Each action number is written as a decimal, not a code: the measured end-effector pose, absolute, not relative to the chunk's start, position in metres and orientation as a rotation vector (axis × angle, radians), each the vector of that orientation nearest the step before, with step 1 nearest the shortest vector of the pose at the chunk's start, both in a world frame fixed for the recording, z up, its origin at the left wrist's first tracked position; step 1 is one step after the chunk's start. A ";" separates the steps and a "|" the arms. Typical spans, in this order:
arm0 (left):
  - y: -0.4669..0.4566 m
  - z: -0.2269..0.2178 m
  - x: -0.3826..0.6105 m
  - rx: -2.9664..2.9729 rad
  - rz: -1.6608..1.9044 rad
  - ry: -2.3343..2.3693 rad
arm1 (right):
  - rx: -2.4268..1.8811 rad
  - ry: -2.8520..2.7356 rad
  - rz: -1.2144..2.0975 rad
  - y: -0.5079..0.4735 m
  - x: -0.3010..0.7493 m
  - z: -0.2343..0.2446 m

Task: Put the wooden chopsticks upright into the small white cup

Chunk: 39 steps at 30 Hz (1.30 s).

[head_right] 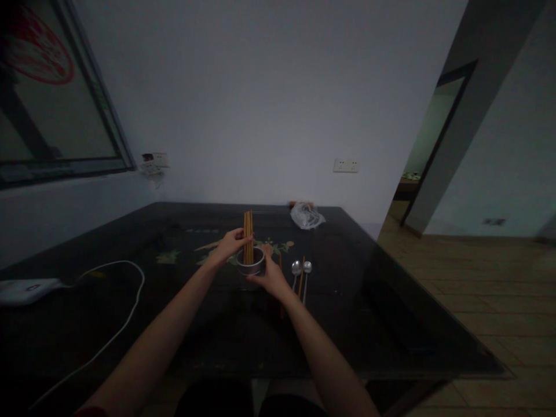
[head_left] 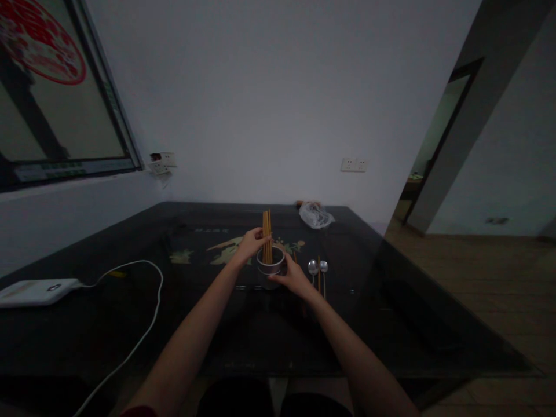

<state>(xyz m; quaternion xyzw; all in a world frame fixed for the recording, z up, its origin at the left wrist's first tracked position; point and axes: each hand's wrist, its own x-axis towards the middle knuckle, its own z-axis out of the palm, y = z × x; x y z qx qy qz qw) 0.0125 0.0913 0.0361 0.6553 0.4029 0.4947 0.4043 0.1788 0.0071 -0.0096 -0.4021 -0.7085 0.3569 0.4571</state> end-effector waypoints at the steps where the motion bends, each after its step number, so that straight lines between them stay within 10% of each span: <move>1: 0.091 0.036 0.014 1.671 1.263 1.033 | -0.978 -1.741 0.892 0.007 0.179 -0.010; 14: 0.046 0.047 -0.024 1.614 1.644 1.115 | -0.925 -1.808 0.826 0.009 0.182 -0.015; 30: 0.045 0.005 -0.028 1.623 1.159 1.178 | -0.962 -1.762 0.897 0.007 0.193 -0.011; 39: 0.012 0.030 -0.022 1.915 1.531 1.237 | -1.707 -1.777 0.368 0.017 0.243 -0.002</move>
